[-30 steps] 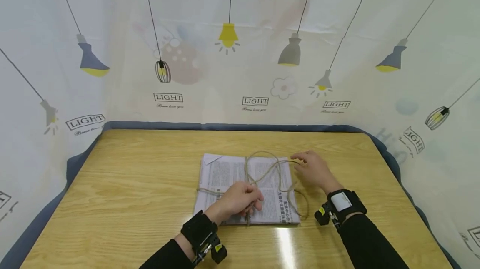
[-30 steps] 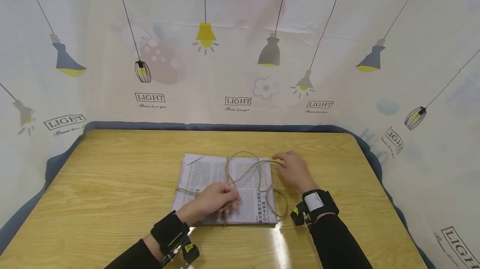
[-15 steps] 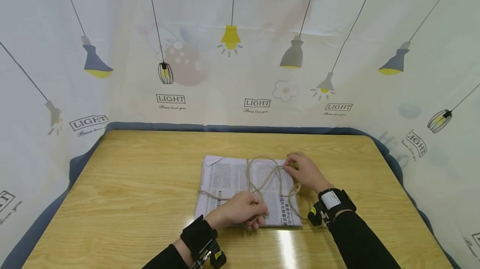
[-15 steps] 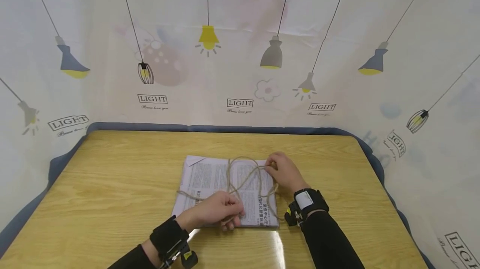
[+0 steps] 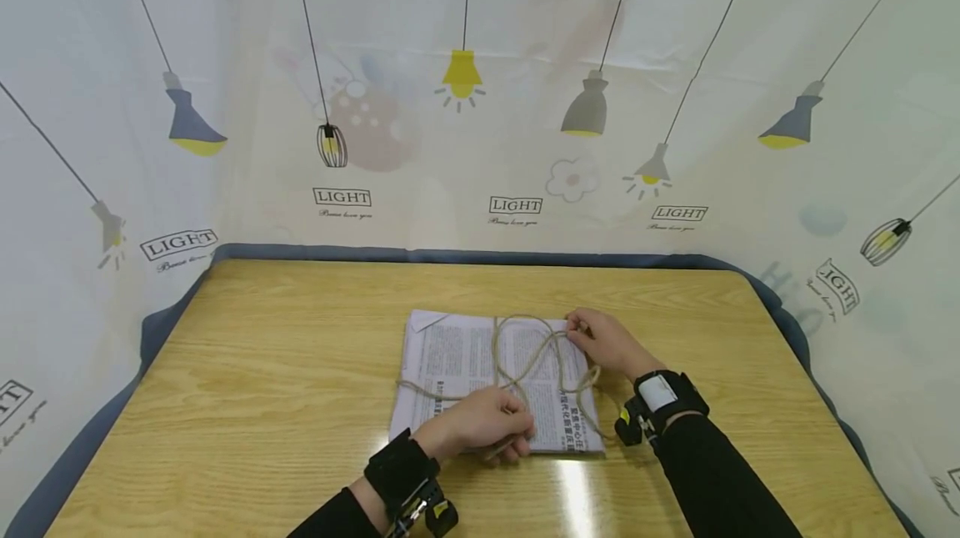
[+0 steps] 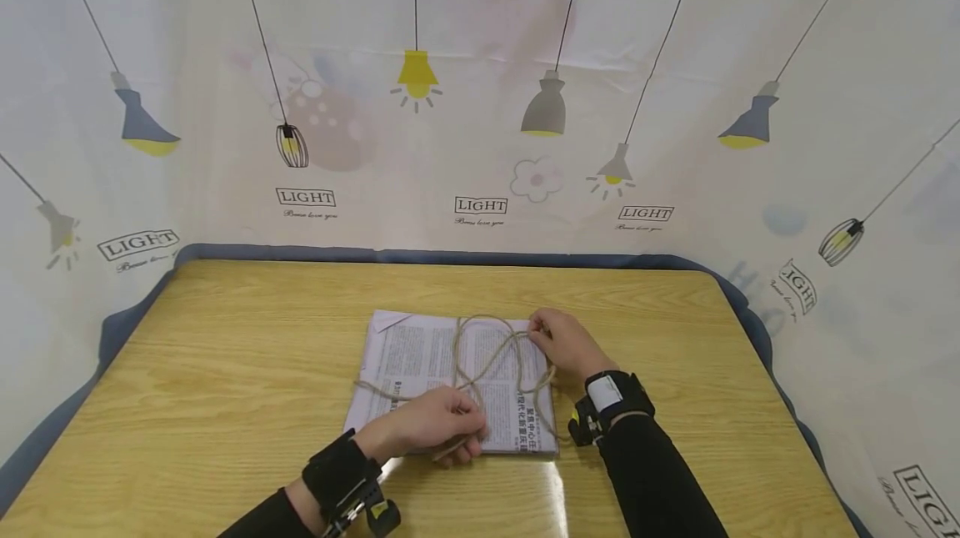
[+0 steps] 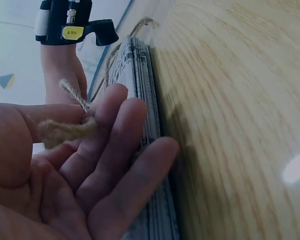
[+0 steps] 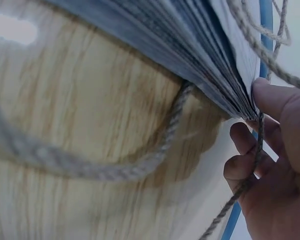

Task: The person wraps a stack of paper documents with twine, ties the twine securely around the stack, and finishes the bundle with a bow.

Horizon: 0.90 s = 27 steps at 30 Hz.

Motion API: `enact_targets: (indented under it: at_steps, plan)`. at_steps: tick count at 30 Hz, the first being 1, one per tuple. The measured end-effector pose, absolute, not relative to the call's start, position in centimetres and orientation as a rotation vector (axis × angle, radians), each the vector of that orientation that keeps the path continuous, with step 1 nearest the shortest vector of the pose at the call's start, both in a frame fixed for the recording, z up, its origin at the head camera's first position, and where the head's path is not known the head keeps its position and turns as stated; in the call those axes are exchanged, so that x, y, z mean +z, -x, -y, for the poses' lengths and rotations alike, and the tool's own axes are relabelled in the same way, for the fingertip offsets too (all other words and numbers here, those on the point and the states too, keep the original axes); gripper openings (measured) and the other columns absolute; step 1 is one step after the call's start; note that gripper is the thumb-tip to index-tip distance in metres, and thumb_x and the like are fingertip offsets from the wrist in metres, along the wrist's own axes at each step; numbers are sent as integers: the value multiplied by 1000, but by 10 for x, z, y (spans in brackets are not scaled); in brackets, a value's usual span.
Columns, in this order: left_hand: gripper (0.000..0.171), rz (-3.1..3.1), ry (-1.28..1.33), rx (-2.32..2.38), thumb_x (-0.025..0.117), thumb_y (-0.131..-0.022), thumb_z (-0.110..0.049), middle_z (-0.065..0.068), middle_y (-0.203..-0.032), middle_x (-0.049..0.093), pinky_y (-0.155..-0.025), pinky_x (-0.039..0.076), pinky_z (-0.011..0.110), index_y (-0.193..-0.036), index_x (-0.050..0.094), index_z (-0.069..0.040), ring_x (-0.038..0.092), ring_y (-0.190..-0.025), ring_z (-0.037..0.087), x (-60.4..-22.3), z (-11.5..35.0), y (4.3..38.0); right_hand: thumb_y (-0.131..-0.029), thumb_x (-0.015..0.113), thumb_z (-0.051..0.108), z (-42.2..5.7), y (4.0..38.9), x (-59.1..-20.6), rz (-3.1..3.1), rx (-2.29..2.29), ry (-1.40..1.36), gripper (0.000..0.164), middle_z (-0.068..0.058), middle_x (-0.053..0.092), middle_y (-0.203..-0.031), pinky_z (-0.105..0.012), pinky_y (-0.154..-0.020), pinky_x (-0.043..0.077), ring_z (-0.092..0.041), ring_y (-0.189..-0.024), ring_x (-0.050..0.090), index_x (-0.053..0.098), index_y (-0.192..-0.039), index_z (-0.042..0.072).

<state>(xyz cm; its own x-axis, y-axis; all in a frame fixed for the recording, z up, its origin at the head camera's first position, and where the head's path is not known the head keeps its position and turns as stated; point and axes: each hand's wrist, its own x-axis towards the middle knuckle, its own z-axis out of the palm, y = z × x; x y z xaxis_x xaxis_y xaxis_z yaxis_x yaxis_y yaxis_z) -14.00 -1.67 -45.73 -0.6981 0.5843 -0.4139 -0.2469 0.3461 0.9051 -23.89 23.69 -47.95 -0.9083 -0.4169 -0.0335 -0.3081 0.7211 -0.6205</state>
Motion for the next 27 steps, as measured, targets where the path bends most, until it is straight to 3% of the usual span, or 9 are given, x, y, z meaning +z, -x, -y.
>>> enact_targets:
  at_steps: [5, 15, 27]
  plan:
    - [24, -1952, -284, 1395, 54, -94, -19, 9, -74, 70, -46, 45, 25, -84, 69, -3, 64, -60, 18, -456, 16, 139, -99, 50, 11, -236, 240, -477, -2771, -919, 569, 7, -7, 54, -85, -35, -64, 39, -17, -69, 47, 55, -100, 6]
    - [21, -2134, -262, 1320, 55, -92, -21, 7, -76, 69, -56, 54, 39, -83, 69, -9, 66, -65, 24, -454, 29, 142, -98, 52, 13, -243, 235, -474, -2796, -868, 501, 6, -6, 58, -90, -34, -66, 42, -18, -74, 50, 56, -96, 9]
    - [23, -2318, -306, 1229, 56, -93, -26, 3, -76, 68, -56, 51, 34, -81, 69, -11, 65, -63, 17, -453, 49, 152, -95, 58, 14, -251, 226, -471, -2848, -741, 504, 5, -2, 57, -83, -34, -66, 42, -16, -71, 48, 57, -91, 11]
